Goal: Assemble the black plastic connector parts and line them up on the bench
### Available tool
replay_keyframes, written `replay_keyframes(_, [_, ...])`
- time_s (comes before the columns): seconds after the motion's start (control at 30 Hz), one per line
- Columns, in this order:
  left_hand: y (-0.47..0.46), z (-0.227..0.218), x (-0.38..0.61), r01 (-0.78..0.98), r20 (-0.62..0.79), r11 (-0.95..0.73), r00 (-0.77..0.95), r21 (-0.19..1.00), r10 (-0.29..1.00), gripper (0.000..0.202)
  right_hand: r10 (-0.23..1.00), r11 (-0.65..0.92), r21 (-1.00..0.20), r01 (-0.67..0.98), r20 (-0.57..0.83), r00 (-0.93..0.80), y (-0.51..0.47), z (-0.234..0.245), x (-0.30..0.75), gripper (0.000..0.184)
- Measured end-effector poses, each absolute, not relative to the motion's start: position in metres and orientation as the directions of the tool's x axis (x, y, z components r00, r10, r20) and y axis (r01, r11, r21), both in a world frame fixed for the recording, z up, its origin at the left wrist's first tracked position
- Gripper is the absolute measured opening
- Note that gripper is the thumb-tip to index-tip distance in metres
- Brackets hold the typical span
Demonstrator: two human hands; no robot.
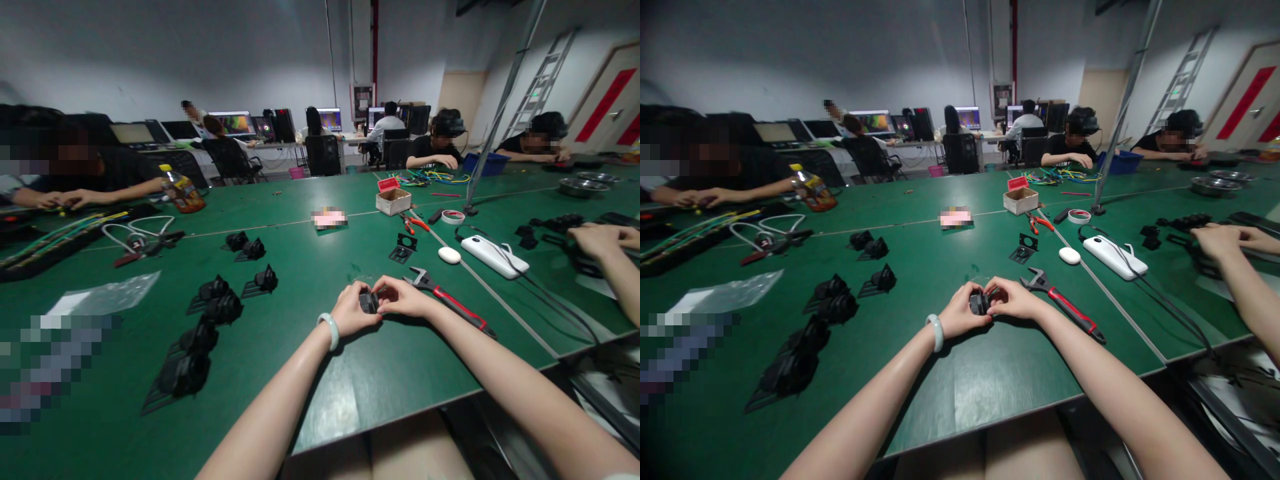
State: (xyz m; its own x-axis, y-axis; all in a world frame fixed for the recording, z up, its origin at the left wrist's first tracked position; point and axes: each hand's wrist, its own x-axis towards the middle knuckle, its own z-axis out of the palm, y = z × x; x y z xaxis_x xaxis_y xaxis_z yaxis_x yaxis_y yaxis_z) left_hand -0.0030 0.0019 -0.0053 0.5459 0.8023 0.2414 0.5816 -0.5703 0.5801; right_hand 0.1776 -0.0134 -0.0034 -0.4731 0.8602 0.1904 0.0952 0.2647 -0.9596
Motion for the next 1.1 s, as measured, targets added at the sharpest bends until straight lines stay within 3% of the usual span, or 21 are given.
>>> replay_keyframes(0.4, [0.002,-0.004,-0.003,0.594,0.203,-0.552,0.552,0.585,0.809,0.054,0.842,0.343,-0.923,0.173,0.221,-0.493,-0.013,-0.007,0.179,0.037])
replay_keyframes(1.1, [0.001,0.002,-0.001,0.609,0.180,-0.535,0.546,0.585,0.818,0.051,0.875,0.302,-0.938,0.171,0.201,-0.440,-0.013,-0.012,0.178,0.032])
